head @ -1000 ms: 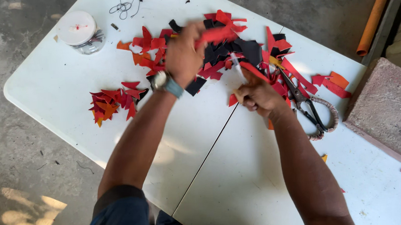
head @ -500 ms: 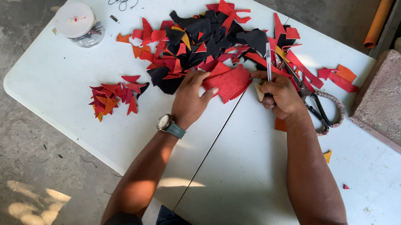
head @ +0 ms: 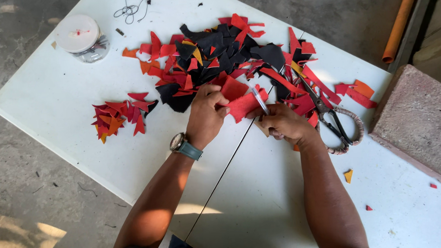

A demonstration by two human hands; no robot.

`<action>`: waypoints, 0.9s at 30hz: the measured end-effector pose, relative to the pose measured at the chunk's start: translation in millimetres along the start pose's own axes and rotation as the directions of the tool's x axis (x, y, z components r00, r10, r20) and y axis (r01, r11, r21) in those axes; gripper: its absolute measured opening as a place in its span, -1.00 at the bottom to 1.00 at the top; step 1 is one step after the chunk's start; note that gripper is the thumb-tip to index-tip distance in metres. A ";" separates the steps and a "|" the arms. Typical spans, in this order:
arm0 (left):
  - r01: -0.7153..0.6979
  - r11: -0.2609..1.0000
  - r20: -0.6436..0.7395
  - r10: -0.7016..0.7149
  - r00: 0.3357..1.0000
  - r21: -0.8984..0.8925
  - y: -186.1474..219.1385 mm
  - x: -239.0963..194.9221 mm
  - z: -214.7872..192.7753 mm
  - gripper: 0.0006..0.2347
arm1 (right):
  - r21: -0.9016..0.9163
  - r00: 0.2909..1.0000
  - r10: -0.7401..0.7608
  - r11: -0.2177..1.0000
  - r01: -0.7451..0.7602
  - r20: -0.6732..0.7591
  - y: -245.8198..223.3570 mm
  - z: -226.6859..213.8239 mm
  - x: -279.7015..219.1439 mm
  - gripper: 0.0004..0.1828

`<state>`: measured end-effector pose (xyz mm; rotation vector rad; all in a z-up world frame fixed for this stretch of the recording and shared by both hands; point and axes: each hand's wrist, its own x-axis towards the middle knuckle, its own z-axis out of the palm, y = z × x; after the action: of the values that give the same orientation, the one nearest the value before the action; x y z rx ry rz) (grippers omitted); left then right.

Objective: The person uses large shears to trim small pieces of red and black leather, and marks them with a pen while working on a table.

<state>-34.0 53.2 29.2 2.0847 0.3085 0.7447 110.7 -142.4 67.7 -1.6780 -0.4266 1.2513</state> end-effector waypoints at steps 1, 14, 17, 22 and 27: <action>-0.013 0.999 -0.010 0.013 1.000 -0.035 -0.7 -1.0 -1.3 -0.87 | -0.031 1.000 0.013 0.999 -0.014 -0.024 -1.0 1.3 1.0 -0.55; 0.229 0.972 0.205 -0.214 0.955 -0.054 0.0 -25.5 -24.4 -0.60 | -0.004 0.954 0.057 0.998 -0.061 -0.295 -3.8 -15.6 -1.0 -0.29; 0.207 0.973 0.229 -0.180 0.957 -0.102 -0.8 -25.7 -28.1 -0.43 | -0.161 0.932 0.017 0.984 -0.081 -0.363 -4.8 -13.3 0.6 -0.38; 0.158 0.984 0.242 -0.135 0.961 -0.078 1.4 -26.6 -28.1 -0.39 | -0.291 0.990 -0.093 0.955 0.057 -0.110 -2.6 -6.1 -1.7 -0.51; 0.156 0.981 0.249 -0.123 0.961 -0.118 2.9 -28.4 -28.8 -0.40 | -0.581 0.986 -0.013 0.809 -0.088 -0.167 -1.2 0.7 6.5 -0.67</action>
<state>-74.1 57.1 33.0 1.9745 0.2593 0.4110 113.1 -136.7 65.2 -2.3057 -0.7390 1.0505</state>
